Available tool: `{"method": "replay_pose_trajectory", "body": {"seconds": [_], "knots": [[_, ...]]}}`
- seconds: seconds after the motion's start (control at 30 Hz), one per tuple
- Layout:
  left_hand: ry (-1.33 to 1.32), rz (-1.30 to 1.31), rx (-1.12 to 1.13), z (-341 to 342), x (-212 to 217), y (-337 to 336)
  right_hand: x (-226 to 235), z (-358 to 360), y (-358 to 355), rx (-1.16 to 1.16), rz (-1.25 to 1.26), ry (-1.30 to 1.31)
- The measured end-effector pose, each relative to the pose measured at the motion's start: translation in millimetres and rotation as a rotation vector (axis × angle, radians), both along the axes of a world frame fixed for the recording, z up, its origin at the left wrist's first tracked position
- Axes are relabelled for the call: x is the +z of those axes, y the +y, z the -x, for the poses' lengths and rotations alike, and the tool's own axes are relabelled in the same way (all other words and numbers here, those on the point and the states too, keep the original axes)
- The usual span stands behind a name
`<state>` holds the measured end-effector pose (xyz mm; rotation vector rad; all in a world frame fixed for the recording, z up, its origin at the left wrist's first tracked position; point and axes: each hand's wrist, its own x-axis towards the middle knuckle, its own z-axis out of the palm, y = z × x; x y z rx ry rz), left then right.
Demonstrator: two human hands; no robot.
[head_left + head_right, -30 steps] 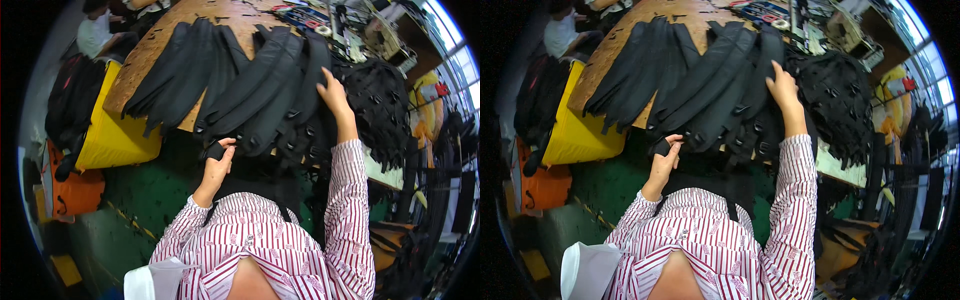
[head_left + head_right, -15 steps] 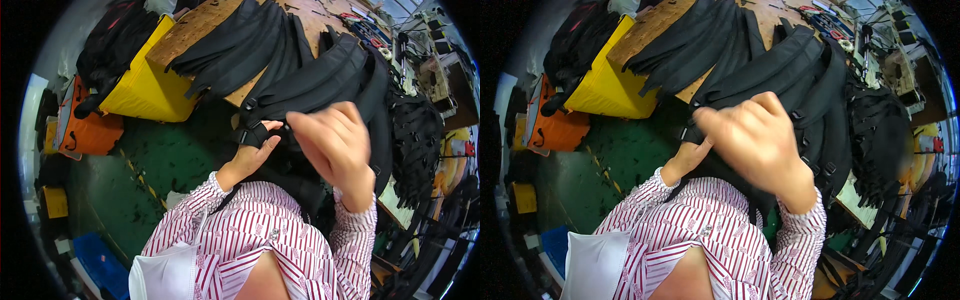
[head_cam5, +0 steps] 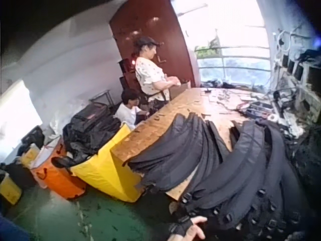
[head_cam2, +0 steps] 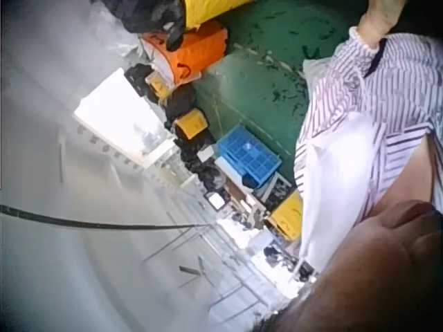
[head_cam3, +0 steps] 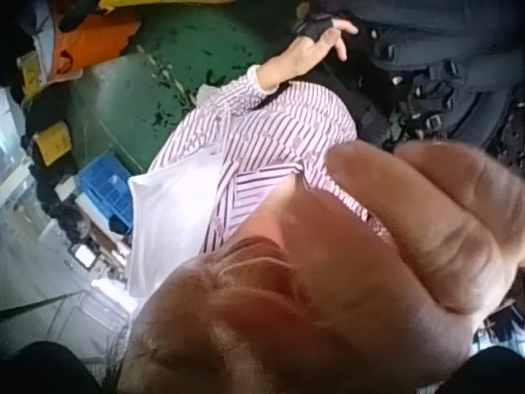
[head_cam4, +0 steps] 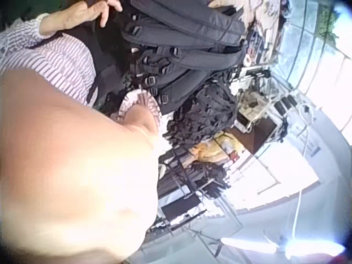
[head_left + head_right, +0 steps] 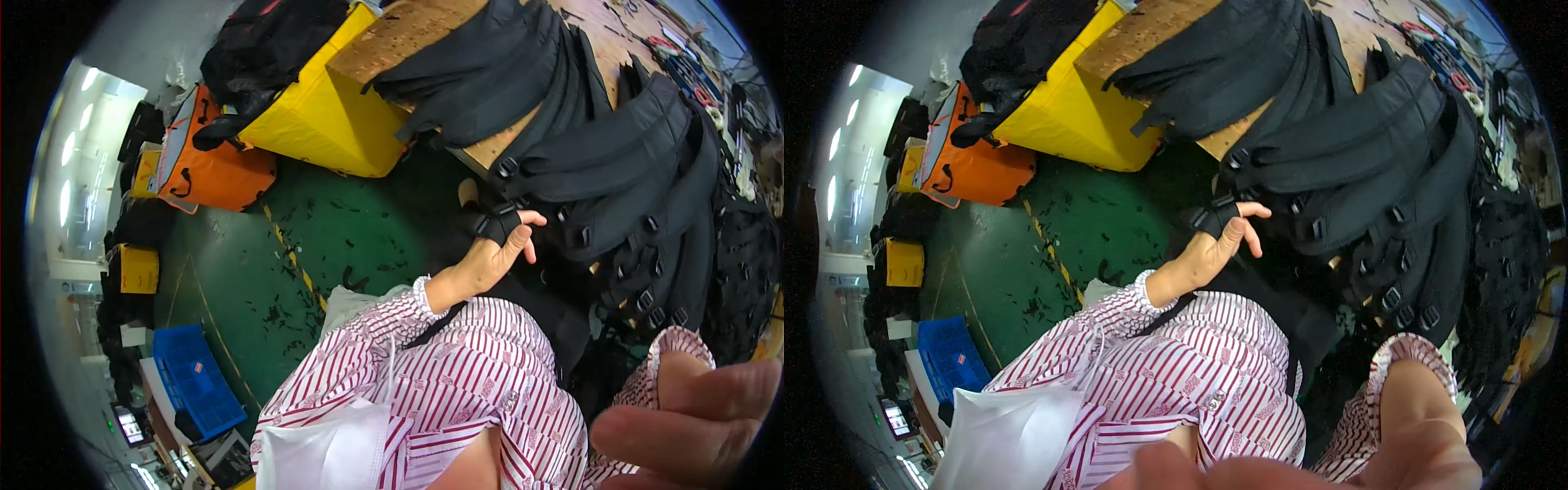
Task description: The person assembles backpack shoulder straps by threading straps through plastic buckles by hand and organizing the straps on the work table.
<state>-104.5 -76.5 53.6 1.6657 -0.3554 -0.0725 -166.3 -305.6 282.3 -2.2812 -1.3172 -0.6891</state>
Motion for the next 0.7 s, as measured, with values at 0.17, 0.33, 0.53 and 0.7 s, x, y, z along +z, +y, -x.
{"method": "replay_pose_trajectory", "body": {"seconds": [0.17,0.33,0.53,0.7], "knots": [[0.072,0.045,-0.077,-0.5,-0.4,-0.8,-5.8,2.8,-18.2,-0.029,0.065,-0.086],[0.146,0.121,-0.035,-3.7,-9.0,-6.1,-6.0,-2.5,-17.4,0.015,0.128,-0.158],[0.289,0.205,-0.069,-8.3,3.6,-2.5,-9.1,5.0,-26.2,0.030,0.138,-0.225],[0.353,0.145,-0.060,-0.4,8.3,3.3,-18.0,5.6,-30.6,0.018,-0.064,-0.127]]}}
